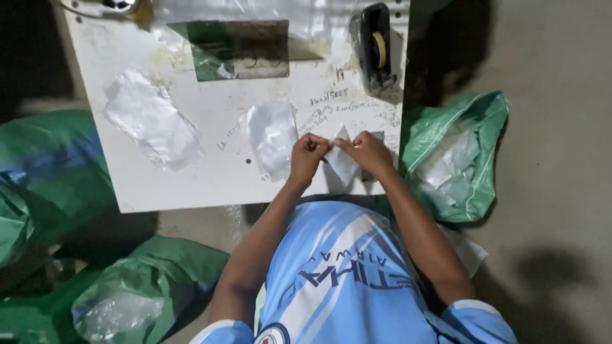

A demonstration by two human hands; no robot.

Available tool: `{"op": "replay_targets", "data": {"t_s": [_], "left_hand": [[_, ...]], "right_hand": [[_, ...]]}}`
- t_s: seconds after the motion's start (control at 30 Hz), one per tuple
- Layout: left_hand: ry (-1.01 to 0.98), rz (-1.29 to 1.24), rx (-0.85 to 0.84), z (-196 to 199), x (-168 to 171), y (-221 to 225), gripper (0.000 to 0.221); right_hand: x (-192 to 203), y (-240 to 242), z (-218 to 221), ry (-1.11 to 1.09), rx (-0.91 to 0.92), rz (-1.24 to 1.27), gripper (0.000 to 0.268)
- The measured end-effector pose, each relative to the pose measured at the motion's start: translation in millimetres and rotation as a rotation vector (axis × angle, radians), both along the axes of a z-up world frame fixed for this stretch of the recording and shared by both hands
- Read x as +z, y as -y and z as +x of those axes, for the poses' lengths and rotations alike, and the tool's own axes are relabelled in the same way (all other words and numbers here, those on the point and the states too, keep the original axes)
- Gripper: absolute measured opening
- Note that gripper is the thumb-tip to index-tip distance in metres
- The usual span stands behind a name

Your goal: The person is operating a bag-making machine, collecting the outputted plastic bags, folding them, and placing them into large green collection sacks.

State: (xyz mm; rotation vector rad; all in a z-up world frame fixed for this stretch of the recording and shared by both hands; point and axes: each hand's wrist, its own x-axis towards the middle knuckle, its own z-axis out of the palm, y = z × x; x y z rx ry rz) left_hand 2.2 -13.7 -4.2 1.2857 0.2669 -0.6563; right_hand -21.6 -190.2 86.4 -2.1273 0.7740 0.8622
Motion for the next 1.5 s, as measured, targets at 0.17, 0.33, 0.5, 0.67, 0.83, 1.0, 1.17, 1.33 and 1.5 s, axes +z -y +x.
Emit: {"op": "replay_targets", "data": {"t_s": [0.17, 0.33, 0.5, 0.67, 0.83, 1.0, 1.17, 1.33, 1.5], "left_hand": [[-0.164, -0.075, -0.151, 5.8, 0.8, -26.7, 0.032], [-0.28, 0.093, -0.395, 1.9, -19.6, -71.9, 0.043], [0.422, 0.869, 0.232, 15.7, -45.7, -98.7, 0.014], [0.345, 1.202, 0.077, 50.5, -60.6, -93.3, 0.091], [0.301, 1.373, -0.17, 61.3, -109.8, -93.6, 0.054], [0.372, 0.609, -0.325, 43.2, -40.6, -105.2, 0.051], [0.484, 0.268, -0.445, -2.2, 25.6, -119.0, 0.037], [0.134, 0.132, -0.614, -17.9, 127.0, -131.2, 0.031], [-0.226, 0.277, -0.662, -51.1, 41.2, -129.2, 0.072]], "right_hand": [[-4.1, 2.8, -16.5, 0.168, -0.161, 0.434, 0.046], [-70.8, 8.9, -40.7, 0.378, -0.154, -0.093, 0.039], [-114.3, -0.2, -54.4, 0.331, 0.511, -0.392, 0.046], [-101.0, -55.6, -62.0, 0.552, 0.476, -0.255, 0.043], [-109.7, -61.2, -67.5, 0.51, 0.401, -0.118, 0.039], [-109.9, -47.0, -67.6, 0.595, -0.256, 0.356, 0.078], [-37.3, -46.3, -76.9, 0.604, -0.025, 0.482, 0.103], [-0.7, -48.1, -76.5, 0.348, 0.2, 0.642, 0.022], [-51.0, -33.3, -78.1, 0.202, 0.045, 0.333, 0.059]]}}
